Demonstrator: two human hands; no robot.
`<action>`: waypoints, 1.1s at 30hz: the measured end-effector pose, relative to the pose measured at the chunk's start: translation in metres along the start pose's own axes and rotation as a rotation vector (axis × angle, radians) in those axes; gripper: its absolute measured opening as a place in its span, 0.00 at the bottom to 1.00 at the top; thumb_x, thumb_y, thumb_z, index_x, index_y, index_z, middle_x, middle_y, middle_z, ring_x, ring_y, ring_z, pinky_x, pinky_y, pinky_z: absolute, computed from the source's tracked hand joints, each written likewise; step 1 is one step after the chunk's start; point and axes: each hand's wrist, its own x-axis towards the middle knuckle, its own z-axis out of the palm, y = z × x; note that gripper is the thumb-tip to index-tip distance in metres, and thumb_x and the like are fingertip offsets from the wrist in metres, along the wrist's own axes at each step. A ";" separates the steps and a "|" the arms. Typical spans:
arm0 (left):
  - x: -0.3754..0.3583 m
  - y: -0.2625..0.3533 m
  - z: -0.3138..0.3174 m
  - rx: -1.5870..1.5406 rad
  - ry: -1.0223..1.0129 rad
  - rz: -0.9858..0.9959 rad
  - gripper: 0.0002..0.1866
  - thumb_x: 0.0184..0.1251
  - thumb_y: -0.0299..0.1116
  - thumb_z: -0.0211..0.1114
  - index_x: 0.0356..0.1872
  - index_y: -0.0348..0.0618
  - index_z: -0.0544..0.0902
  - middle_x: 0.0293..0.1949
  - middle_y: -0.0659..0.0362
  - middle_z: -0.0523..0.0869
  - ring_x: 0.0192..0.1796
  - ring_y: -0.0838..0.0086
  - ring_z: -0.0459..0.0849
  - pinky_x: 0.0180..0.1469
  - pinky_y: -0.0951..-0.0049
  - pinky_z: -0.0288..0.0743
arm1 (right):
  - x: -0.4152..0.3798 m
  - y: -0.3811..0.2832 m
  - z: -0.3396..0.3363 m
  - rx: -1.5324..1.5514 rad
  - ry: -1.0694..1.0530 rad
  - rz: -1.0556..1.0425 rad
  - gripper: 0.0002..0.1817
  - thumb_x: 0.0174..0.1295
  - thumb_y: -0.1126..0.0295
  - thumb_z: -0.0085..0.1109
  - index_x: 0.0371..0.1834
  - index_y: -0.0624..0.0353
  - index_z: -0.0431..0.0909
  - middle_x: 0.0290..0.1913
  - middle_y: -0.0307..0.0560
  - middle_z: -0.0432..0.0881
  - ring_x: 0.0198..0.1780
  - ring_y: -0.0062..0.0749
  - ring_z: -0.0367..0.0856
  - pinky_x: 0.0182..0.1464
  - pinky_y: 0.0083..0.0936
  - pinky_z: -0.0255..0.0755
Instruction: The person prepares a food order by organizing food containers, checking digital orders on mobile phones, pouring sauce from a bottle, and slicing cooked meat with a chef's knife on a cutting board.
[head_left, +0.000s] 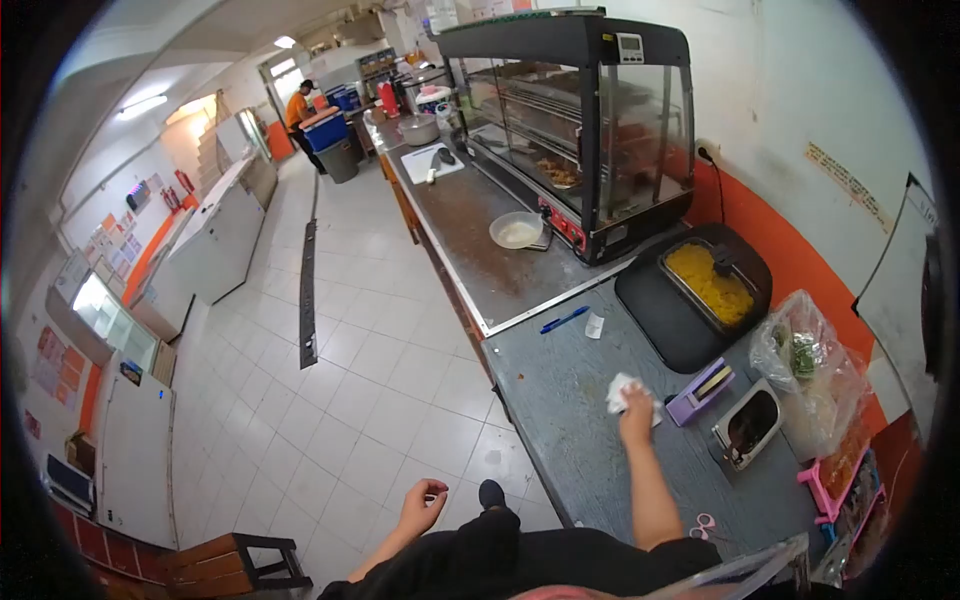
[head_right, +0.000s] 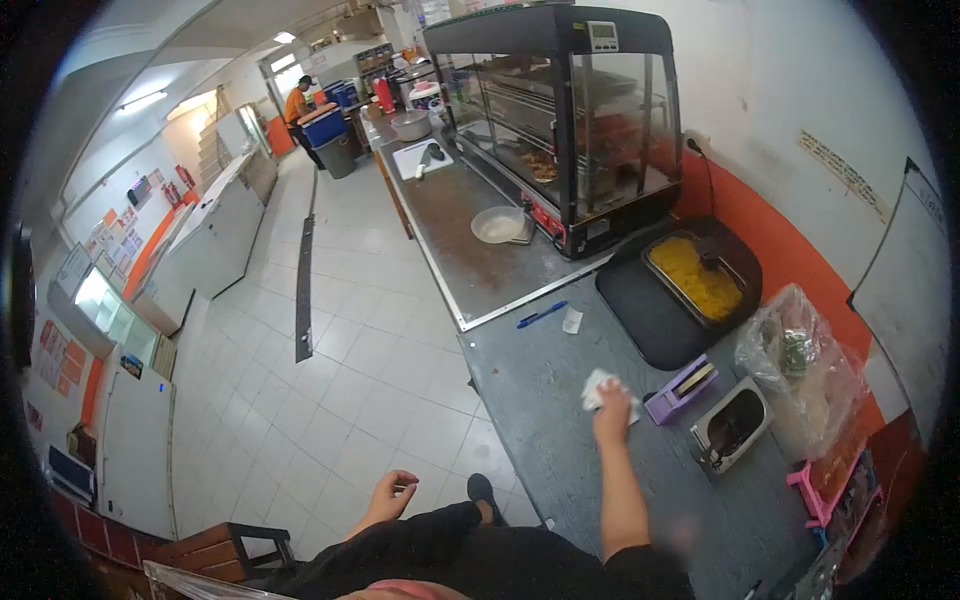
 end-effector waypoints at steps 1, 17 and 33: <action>0.003 -0.003 0.003 0.000 -0.002 -0.007 0.08 0.56 0.28 0.63 0.36 0.39 0.77 0.34 0.56 0.83 0.38 0.72 0.82 0.41 0.72 0.74 | -0.017 -0.021 -0.005 0.070 -0.014 -0.040 0.18 0.49 0.78 0.46 0.43 0.57 0.80 0.55 0.53 0.74 0.59 0.46 0.67 0.63 0.42 0.55; 0.271 0.075 0.106 0.149 -0.266 0.698 0.12 0.50 0.25 0.62 0.37 0.39 0.74 0.41 0.53 0.77 0.48 0.60 0.74 0.48 0.65 0.68 | 0.041 -0.028 -0.014 -0.107 0.228 0.255 0.24 0.42 0.86 0.45 0.44 0.61 0.79 0.51 0.54 0.77 0.57 0.49 0.70 0.61 0.35 0.60; 0.355 0.073 0.081 0.190 -0.706 0.936 0.13 0.53 0.28 0.61 0.42 0.41 0.77 0.46 0.52 0.77 0.48 0.58 0.75 0.50 0.63 0.68 | 0.177 -0.027 0.072 0.331 -0.121 0.191 0.20 0.47 0.83 0.47 0.44 0.58 0.79 0.52 0.51 0.77 0.62 0.42 0.67 0.64 0.32 0.57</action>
